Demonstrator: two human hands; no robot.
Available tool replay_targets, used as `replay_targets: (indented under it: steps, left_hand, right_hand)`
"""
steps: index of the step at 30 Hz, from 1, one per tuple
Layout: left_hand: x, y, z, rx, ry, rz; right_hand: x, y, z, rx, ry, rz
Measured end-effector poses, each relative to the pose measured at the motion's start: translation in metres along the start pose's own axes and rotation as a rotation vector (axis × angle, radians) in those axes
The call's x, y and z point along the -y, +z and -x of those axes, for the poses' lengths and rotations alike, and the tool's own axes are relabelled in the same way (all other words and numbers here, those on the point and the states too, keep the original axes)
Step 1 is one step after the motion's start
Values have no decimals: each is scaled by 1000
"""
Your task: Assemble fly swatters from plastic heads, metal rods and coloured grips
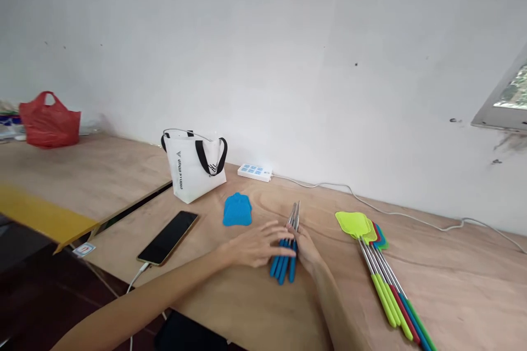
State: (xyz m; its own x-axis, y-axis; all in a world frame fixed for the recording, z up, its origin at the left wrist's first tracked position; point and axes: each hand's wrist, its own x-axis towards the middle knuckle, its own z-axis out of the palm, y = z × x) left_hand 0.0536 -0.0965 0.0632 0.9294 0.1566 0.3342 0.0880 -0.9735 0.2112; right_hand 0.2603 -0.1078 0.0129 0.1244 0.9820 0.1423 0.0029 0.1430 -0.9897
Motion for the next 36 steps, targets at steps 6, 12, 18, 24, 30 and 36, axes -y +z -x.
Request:
replay_targets:
  steps: [6, 12, 18, 24, 30, 36]
  left_hand:
    - [47, -3, 54, -197, -883, -184]
    - [86, 0, 67, -118, -1046, -183]
    - [102, 3, 73, -103, -966, -257]
    - [120, -1, 72, -100, -964, -281]
    - [142, -6, 63, -79, -984, -268]
    - [171, -3, 60, -134, -980, -262]
  right_hand:
    - [-7, -4, -28, 6, -42, 340]
    - [-16, 4, -53, -26, -85, 662]
    - [-24, 11, -59, -108, -68, 936]
    - [-27, 19, -53, -155, -71, 1092]
    - [-23, 17, -49, -121, -118, 1153]
    - [-22, 16, -48, -110, -142, 1178]
